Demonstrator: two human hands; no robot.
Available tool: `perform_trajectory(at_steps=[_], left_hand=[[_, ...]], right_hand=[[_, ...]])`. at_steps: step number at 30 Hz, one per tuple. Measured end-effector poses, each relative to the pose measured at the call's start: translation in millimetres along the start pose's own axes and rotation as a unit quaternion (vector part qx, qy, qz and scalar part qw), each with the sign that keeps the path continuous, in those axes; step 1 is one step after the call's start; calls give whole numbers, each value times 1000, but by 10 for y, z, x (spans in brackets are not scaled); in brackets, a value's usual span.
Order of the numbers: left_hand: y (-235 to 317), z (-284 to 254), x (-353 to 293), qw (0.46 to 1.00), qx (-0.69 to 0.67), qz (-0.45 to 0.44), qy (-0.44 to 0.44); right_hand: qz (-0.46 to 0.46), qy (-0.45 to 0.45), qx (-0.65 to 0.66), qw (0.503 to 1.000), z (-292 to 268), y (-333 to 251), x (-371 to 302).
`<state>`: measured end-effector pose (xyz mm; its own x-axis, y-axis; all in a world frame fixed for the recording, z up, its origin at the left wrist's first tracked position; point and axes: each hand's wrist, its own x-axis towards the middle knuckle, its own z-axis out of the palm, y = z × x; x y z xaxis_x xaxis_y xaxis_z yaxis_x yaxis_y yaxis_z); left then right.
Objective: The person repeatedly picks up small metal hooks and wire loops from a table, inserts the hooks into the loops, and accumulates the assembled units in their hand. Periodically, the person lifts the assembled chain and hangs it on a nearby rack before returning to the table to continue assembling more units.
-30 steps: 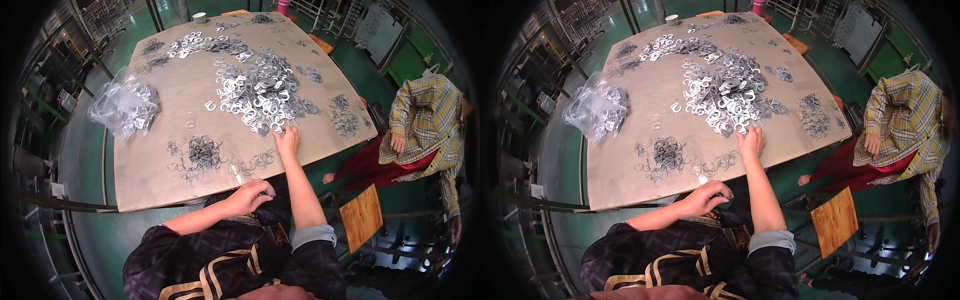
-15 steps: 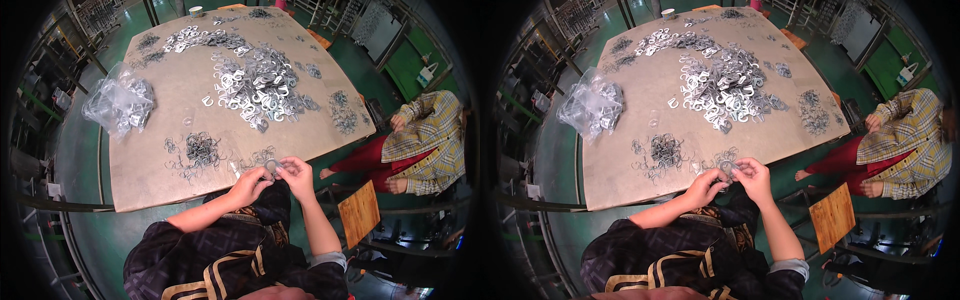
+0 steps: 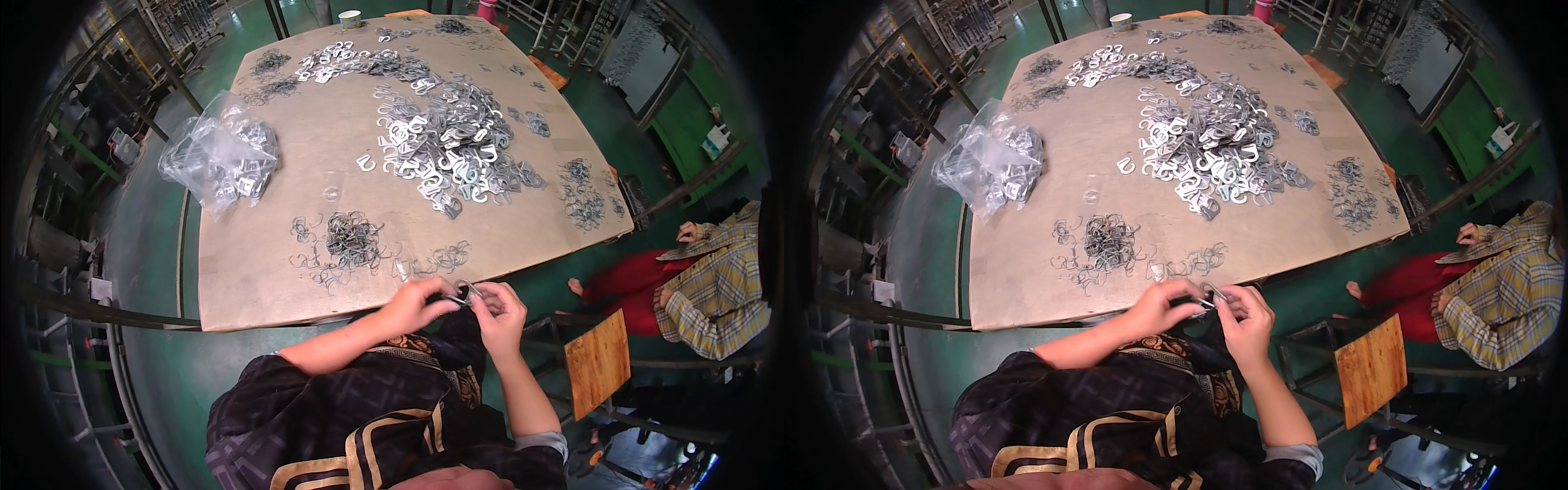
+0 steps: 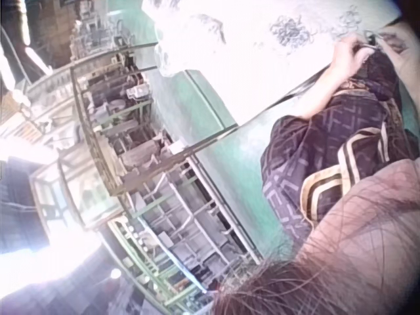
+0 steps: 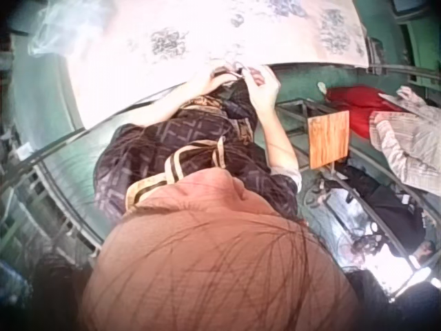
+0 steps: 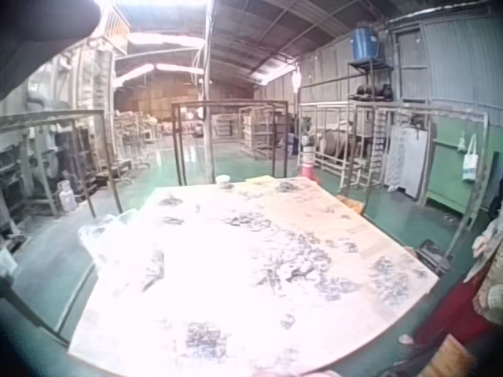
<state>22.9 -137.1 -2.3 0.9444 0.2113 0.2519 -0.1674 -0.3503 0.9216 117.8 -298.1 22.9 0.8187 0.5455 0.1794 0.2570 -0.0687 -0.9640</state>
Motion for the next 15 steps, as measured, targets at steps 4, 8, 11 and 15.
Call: perform_trajectory(at_steps=[4, 8, 11, 15], left_hand=[[-288, -560, -13, 869, 459, -46, 178], [-680, -780, -92, 756, 596, -142, 229], [-663, -771, -17, 820, 522, -117, 204], [-744, -866, 177, 874, 439, -25, 207]], right_hand=[[2, -3, -4, 1000, -102, 28, -50], [0, -9, -2, 1000, -122, 70, -74], [5, -9, 3, 1000, -95, 83, -76], [1, -9, -6, 1000, -88, 18, -67]])
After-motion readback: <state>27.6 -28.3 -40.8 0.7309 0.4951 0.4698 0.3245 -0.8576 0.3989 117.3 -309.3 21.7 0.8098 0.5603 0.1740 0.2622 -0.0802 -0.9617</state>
